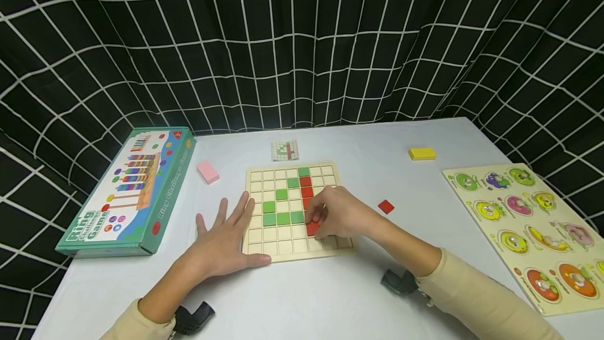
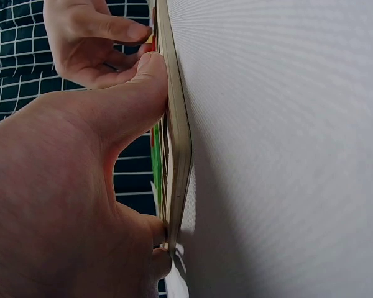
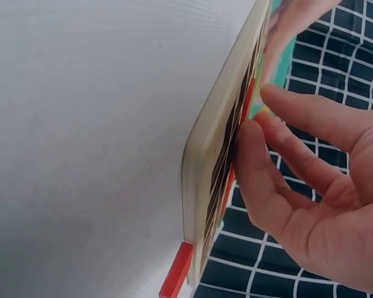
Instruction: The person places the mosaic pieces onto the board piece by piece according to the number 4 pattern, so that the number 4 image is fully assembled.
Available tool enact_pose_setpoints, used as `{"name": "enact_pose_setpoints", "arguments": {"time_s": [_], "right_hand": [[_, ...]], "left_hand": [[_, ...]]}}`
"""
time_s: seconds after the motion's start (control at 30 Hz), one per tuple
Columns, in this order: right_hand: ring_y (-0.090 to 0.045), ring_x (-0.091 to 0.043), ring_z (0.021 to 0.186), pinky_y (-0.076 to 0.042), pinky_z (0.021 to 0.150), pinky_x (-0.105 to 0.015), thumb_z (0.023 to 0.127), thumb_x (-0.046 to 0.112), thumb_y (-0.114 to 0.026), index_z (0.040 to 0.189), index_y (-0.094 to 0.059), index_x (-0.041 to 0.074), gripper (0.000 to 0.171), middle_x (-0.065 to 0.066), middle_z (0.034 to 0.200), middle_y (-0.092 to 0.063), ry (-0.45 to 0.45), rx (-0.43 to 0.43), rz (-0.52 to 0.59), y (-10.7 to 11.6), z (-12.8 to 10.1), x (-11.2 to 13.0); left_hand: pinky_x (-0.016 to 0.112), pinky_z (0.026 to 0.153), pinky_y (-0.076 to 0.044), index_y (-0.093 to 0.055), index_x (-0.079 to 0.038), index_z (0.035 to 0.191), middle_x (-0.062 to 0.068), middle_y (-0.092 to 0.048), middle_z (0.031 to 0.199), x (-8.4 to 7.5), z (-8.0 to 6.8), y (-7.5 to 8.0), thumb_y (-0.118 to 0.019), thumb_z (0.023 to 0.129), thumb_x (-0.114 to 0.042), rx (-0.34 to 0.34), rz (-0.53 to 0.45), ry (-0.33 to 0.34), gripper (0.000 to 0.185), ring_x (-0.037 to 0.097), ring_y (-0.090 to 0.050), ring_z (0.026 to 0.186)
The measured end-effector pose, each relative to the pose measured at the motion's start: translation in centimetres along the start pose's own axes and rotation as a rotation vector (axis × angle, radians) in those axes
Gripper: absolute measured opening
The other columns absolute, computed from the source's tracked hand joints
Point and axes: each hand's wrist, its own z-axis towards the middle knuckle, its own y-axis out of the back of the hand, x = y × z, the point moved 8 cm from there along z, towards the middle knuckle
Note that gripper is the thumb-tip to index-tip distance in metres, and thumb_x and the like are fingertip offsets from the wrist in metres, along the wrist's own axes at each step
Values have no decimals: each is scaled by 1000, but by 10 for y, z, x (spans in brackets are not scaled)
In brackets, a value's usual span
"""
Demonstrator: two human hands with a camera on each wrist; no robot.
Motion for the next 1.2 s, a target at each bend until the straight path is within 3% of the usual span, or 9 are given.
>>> {"name": "enact_pose_setpoints", "arguments": {"time_s": [0.23,0.4,0.53,0.87,1.2], "right_hand": [[-66,-13,76,-57,72,-28,72,-1,-89,88,-79,15,25,2,82,-74,-35,4,39,3,-6,-4],[-68,-12,80,-58,75,-28,76,0,-86,93,-80,14,23,3,88,-77,1,-5,75,10,-12,-5],[-67,-14,81,-58,74,-29,80,1,-82,96,-81,12,19,1,89,-77,15,-57,119,21,-19,-9],[-68,-19,85,-55,68,-30,84,5,-82,103,-80,12,20,1,89,-74,-73,-176,174,47,-36,-37],[-66,-21,91,-49,74,-31,84,6,-83,105,-80,10,21,-5,95,-73,-132,-232,193,68,-50,-56]], "left_hand": [[92,105,0,-14,-11,168,6,-2,178,-1,0,0,-69,78,-80,6,4,-2,127,53,-3,159],[92,105,-1,-13,-11,168,6,-3,177,-1,-1,1,-69,78,-80,5,9,-2,127,53,-3,159],[92,105,-2,-13,-12,169,7,-3,177,0,-1,0,-69,78,-81,3,12,-4,127,53,-4,159],[92,105,-1,-12,-12,169,6,-2,178,0,-1,0,-69,78,-81,12,6,1,127,53,-2,159],[92,105,0,-13,-12,169,6,-3,178,-2,-1,-1,-69,78,-80,7,1,-3,127,53,-2,159]]}}
